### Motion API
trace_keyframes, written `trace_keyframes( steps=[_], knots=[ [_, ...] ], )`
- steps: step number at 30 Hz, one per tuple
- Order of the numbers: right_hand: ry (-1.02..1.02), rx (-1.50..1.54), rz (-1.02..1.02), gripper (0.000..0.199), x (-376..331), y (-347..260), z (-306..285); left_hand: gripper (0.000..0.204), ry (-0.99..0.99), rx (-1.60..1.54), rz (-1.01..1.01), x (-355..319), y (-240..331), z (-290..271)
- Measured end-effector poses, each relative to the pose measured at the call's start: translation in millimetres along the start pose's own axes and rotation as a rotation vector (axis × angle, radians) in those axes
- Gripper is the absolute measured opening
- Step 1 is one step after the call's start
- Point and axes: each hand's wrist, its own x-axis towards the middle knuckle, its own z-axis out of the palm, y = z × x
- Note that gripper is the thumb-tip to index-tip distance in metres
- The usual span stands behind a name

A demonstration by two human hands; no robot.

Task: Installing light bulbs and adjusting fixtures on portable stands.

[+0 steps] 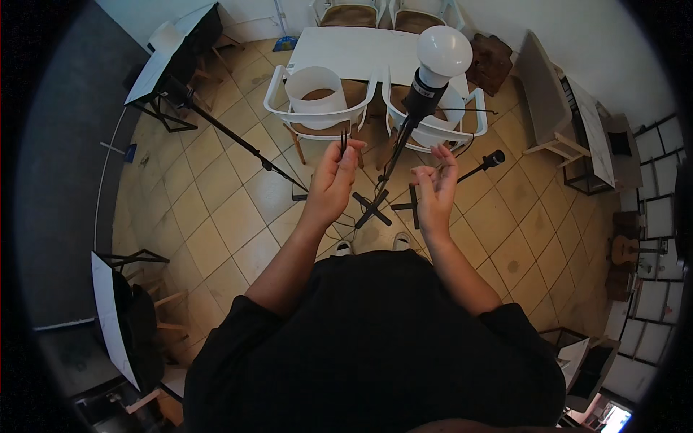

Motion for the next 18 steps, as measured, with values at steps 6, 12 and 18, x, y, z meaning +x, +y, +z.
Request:
trace_keyframes(
  steps=[6, 12, 18],
  knots=[
    [-0.172, 0.003, -0.052, 0.033, -38, -20, 19, 0.026, -0.21, -0.051, -0.102, -9, -12, -13],
    [-0.125, -0.212, -0.17, 0.018, -36, -34, 39, 0.026, -0.395, 0.21, 0.079, -9, -15, -10],
    [-0.046, -0.205, -0.166, 0.012, -43, -36, 36, 0.026, -0.585, 0.322, 0.038, -1, -7, -15]
  ],
)
